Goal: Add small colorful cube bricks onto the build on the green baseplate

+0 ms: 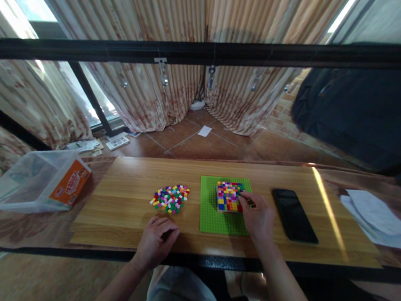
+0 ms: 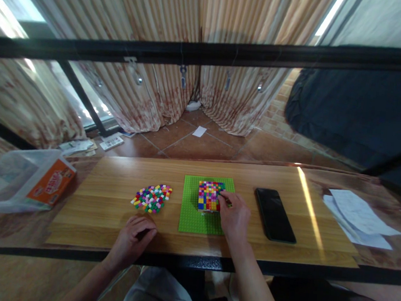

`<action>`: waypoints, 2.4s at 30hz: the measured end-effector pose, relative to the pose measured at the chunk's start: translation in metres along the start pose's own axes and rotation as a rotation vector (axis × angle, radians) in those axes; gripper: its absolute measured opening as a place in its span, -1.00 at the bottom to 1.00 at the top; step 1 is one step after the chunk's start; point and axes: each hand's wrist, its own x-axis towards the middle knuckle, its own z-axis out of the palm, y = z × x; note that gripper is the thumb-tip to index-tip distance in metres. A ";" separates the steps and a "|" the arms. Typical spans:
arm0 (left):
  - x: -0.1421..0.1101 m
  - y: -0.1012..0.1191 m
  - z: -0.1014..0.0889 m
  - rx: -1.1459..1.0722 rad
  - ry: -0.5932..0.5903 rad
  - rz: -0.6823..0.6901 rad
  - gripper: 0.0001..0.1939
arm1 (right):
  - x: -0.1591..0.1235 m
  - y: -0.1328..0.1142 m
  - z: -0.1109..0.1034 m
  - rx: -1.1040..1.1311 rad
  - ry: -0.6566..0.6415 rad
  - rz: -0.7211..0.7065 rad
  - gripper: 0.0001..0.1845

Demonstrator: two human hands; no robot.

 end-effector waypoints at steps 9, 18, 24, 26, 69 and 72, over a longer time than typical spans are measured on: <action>0.000 0.001 0.001 0.005 0.009 0.010 -0.84 | 0.000 -0.001 -0.001 -0.027 -0.015 0.032 -0.69; -0.001 -0.002 0.002 0.008 0.001 0.015 -0.84 | 0.001 -0.003 -0.003 0.073 -0.021 0.145 -0.65; -0.001 -0.003 0.002 -0.008 0.015 0.013 -0.85 | 0.007 -0.002 0.001 0.154 -0.030 0.251 -0.63; -0.001 -0.003 0.003 -0.008 0.016 0.010 -0.85 | 0.007 -0.002 0.002 0.171 -0.023 0.272 -0.64; -0.002 0.003 -0.001 -0.027 0.015 0.022 -0.85 | -0.061 -0.105 0.084 -0.027 -0.565 -0.412 -0.83; -0.002 0.003 -0.001 -0.026 0.016 0.018 -0.85 | -0.060 -0.106 0.087 -0.082 -0.567 -0.441 -0.86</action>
